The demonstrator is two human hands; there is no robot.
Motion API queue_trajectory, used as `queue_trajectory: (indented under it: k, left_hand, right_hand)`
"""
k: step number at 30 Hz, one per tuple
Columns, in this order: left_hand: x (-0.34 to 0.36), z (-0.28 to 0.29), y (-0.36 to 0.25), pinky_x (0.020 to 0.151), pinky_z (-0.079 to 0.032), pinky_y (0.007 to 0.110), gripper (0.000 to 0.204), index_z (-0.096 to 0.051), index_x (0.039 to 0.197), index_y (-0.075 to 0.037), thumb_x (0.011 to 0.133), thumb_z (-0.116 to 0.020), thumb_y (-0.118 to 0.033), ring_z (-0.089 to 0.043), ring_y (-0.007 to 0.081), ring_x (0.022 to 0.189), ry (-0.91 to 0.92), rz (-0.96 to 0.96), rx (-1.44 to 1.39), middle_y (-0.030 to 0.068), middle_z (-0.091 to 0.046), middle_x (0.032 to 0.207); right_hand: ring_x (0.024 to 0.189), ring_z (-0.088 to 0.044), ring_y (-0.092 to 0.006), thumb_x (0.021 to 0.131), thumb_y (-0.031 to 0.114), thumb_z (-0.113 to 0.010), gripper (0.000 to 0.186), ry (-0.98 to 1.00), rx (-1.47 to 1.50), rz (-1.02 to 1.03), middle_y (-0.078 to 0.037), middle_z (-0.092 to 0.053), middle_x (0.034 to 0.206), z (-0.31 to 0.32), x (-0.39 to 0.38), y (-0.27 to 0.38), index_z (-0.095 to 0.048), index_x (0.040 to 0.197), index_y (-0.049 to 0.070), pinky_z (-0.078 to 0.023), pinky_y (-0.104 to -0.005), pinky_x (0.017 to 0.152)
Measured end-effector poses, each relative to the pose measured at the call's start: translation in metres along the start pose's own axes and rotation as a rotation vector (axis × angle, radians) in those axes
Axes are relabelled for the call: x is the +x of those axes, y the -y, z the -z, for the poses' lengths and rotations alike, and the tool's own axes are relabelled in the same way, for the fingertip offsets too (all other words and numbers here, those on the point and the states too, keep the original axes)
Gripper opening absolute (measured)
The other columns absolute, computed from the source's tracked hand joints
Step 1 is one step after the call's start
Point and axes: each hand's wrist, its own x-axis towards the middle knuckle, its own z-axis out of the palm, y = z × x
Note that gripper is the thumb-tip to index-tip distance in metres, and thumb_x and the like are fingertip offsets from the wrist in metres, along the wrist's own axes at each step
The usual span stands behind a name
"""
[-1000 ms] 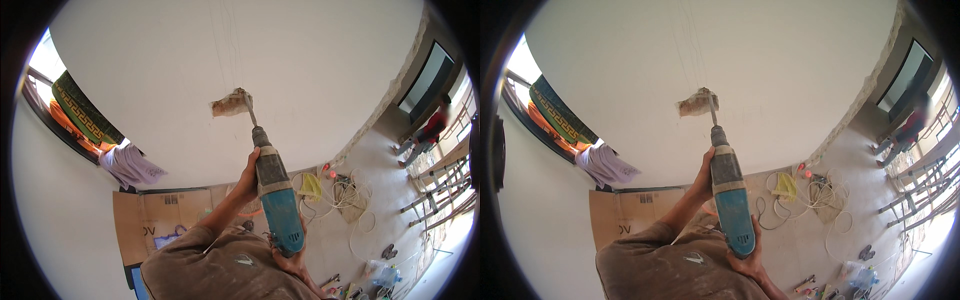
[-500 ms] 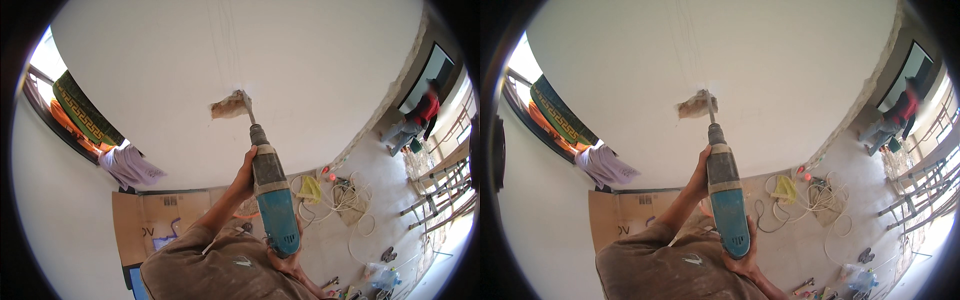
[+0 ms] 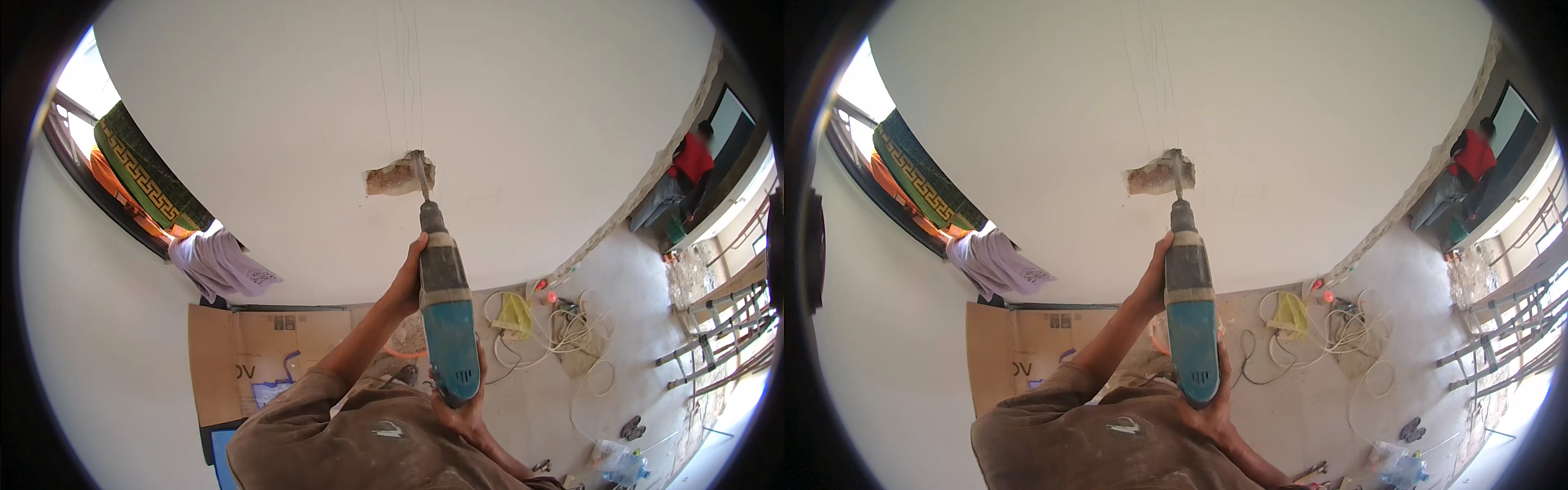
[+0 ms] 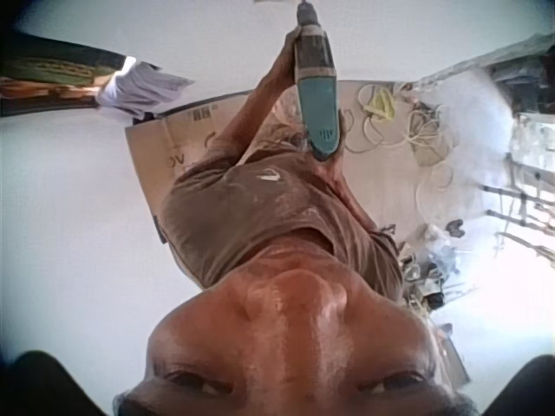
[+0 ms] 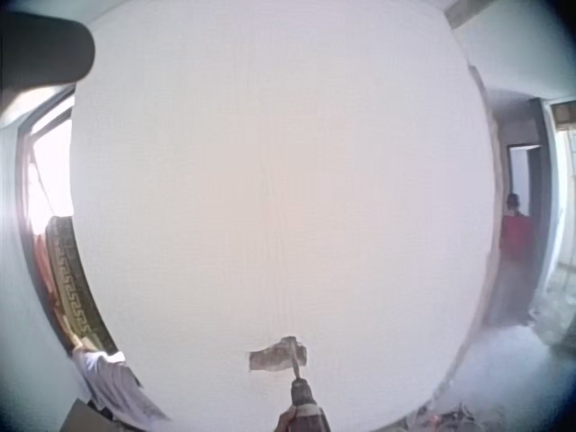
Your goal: The person uses a rotary hammer to drill and chip away at a rectangular opening in a white wall.
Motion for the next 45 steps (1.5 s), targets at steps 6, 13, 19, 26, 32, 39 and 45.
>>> queue_trajectory:
  k: [6,13,19,26,32,39,45]
  left_hand:
    - [-0.023,-0.014,0.026,0.076,-0.056,0.034,0.055,-0.055,0.113,-0.011,0.092,-0.048,-0.061,-0.065,0.0159,0.082,-0.082,0.017,-0.07,0.0042,-0.063,0.091]
    - [-0.045,-0.025,0.025,0.081,-0.055,0.035,0.059,-0.056,0.113,-0.009,0.091,-0.051,-0.063,-0.064,0.0168,0.086,-0.059,-0.007,-0.063,0.0059,-0.063,0.095]
    - [-0.051,-0.029,0.019,0.08,-0.055,0.034,0.06,-0.056,0.112,-0.008,0.091,-0.05,-0.064,-0.065,0.0166,0.085,-0.022,-0.029,-0.021,0.0059,-0.063,0.095]
    - [-0.041,-0.022,0.015,0.081,-0.055,0.034,0.061,-0.055,0.113,-0.007,0.091,-0.05,-0.064,-0.065,0.0168,0.086,0.002,-0.028,-0.011,0.0062,-0.064,0.095]
    - [-0.032,-0.013,0.02,0.081,-0.054,0.035,0.06,-0.055,0.114,-0.007,0.092,-0.049,-0.062,-0.064,0.0181,0.087,-0.082,-0.032,0.01,0.0077,-0.063,0.097]
    - [-0.009,-0.006,0.006,0.08,-0.055,0.034,0.061,-0.055,0.115,-0.008,0.092,-0.046,-0.064,-0.064,0.0164,0.085,-0.101,-0.041,0.051,0.0057,-0.063,0.095]
    - [-0.013,-0.014,0.011,0.083,-0.053,0.035,0.059,-0.053,0.117,-0.008,0.092,-0.05,-0.061,-0.063,0.0182,0.09,-0.065,0.001,-0.028,0.0073,-0.062,0.099]
  right_hand:
    - [0.122,-0.049,-0.0274,0.073,-0.001,-0.064,0.108,0.041,0.021,-0.065,-0.02,-0.044,0.131,0.01,-0.044,0.006,0.011,0.15,0.004,-0.039,-0.0416,0.103]
    - [0.127,-0.046,-0.03,0.072,0.001,-0.067,0.111,0.047,0.104,-0.067,-0.021,-0.041,0.136,0.008,-0.066,0.006,0.011,0.15,0.004,-0.035,-0.0431,0.107]
    - [0.129,-0.044,-0.031,0.069,0.001,-0.067,0.111,0.008,0.084,-0.021,-0.021,-0.035,0.14,0.007,-0.073,-0.005,0.006,0.151,0.004,-0.036,-0.0429,0.107]
    - [0.126,-0.047,-0.0306,0.068,0.001,-0.065,0.109,0.074,-0.076,0.016,-0.021,-0.039,0.138,0.014,-0.065,-0.049,0.005,0.151,0.003,-0.035,-0.0425,0.108]
    - [0.121,-0.05,-0.0296,0.07,0.003,-0.064,0.105,0.299,-0.661,0.192,-0.02,-0.044,0.134,0.033,-0.05,-0.049,0.001,0.151,0.002,-0.033,-0.0405,0.109]
    - [0.127,-0.047,-0.0293,0.07,0.003,-0.062,0.104,0.036,-0.518,0.266,-0.02,-0.04,0.14,0.009,-0.02,-0.028,0.002,0.152,0.001,-0.035,-0.0398,0.108]
    - [0.126,-0.048,-0.0285,0.07,-0.001,-0.063,0.105,-0.029,0.197,-0.042,-0.02,-0.041,0.138,0.01,-0.032,-0.006,0.003,0.152,0.002,-0.038,-0.0401,0.106]
